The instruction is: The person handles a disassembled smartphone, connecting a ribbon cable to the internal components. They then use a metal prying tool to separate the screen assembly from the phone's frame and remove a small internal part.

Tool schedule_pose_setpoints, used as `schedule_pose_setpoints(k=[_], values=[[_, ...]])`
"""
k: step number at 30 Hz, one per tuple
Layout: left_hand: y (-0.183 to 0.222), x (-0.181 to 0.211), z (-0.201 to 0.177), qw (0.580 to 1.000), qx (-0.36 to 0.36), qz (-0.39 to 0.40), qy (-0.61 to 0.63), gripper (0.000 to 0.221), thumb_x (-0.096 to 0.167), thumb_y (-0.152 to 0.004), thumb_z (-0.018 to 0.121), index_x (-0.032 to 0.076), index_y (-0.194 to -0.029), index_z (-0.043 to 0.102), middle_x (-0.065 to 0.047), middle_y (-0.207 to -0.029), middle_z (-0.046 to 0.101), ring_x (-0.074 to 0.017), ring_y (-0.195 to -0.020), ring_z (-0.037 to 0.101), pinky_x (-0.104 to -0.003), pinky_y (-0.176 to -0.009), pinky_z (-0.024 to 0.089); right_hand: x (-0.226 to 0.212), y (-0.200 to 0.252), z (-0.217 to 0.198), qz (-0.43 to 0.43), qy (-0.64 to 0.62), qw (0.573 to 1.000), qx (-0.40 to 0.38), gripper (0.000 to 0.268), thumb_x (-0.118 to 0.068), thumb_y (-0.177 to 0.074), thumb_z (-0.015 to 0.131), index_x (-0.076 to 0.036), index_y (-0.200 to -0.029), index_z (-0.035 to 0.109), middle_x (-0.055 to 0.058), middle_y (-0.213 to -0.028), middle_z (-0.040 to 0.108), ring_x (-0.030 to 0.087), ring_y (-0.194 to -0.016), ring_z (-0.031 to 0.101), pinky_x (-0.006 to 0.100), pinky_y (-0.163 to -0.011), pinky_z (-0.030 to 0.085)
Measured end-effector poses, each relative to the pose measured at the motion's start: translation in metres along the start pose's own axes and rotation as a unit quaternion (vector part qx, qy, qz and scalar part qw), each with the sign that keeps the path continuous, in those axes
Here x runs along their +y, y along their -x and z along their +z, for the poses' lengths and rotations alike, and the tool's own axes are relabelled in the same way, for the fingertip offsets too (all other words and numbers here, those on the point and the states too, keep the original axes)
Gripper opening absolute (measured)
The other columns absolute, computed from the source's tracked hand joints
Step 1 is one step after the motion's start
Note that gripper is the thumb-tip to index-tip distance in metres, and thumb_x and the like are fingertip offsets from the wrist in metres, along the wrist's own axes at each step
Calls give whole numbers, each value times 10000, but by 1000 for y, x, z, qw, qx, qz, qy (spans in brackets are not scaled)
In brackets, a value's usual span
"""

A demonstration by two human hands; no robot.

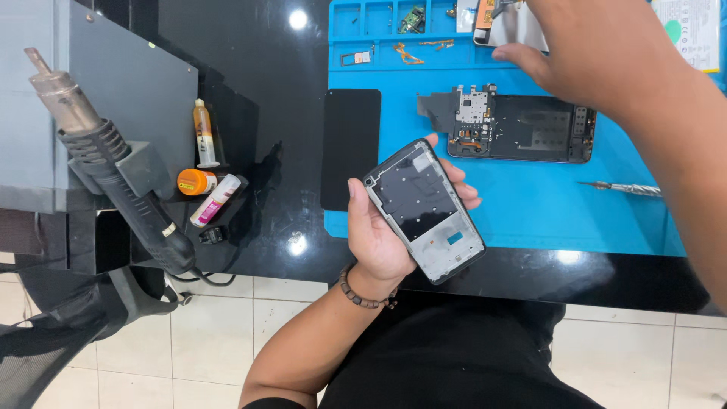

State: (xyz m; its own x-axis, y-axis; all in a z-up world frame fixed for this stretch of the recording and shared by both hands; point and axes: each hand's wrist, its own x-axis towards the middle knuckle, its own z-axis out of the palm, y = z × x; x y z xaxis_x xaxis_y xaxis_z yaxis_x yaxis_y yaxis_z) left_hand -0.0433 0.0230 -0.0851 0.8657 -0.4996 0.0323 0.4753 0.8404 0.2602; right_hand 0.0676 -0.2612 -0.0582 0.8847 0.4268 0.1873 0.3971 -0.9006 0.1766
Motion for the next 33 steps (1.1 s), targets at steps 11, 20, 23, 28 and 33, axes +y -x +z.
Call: schedule_pose_setpoints(k=[11,20,23,28,33], values=[[0,-5,25,986,26,67,-153,724,504,-1048,545,2,-1542,375,-279,-1250,573,-370,-1172,614,-617,-1035,568,-157,123,-65,190,-504,841,-47,178,-242,-985,638,-103,-1092,670,29,-814,649,214,-640,564,337,-639,460],[3,-24,35,924,49,142,-352,629,305,-1026,654,89,-1525,338,-295,-1217,603,-424,-999,691,-573,-813,611,-165,139,-54,269,-529,803,61,213,-187,-1024,577,-93,-857,671,-21,-657,596,156,-559,482,309,-546,373],[5,-24,40,908,60,113,-398,557,218,-1012,635,70,-1482,377,-303,-1154,617,-419,-892,711,-540,-825,636,-167,140,-47,278,-515,807,73,399,-231,-1030,586,-117,-652,524,-23,-540,416,146,-502,339,326,-495,271],[3,-18,35,914,79,97,-385,538,160,-1009,615,50,-1487,394,-310,-1160,619,-412,-972,695,-557,-855,643,-157,142,-56,208,-471,853,89,192,-191,-1034,578,-76,-885,542,44,-778,534,229,-690,511,376,-626,391],[-5,-11,32,887,142,105,-428,515,152,-983,593,78,-1465,426,-283,-1137,644,-399,-1025,692,-572,-842,669,-93,181,-60,224,-303,919,115,265,-135,-1037,631,10,-1245,707,125,-1097,761,283,-966,723,400,-865,568]])
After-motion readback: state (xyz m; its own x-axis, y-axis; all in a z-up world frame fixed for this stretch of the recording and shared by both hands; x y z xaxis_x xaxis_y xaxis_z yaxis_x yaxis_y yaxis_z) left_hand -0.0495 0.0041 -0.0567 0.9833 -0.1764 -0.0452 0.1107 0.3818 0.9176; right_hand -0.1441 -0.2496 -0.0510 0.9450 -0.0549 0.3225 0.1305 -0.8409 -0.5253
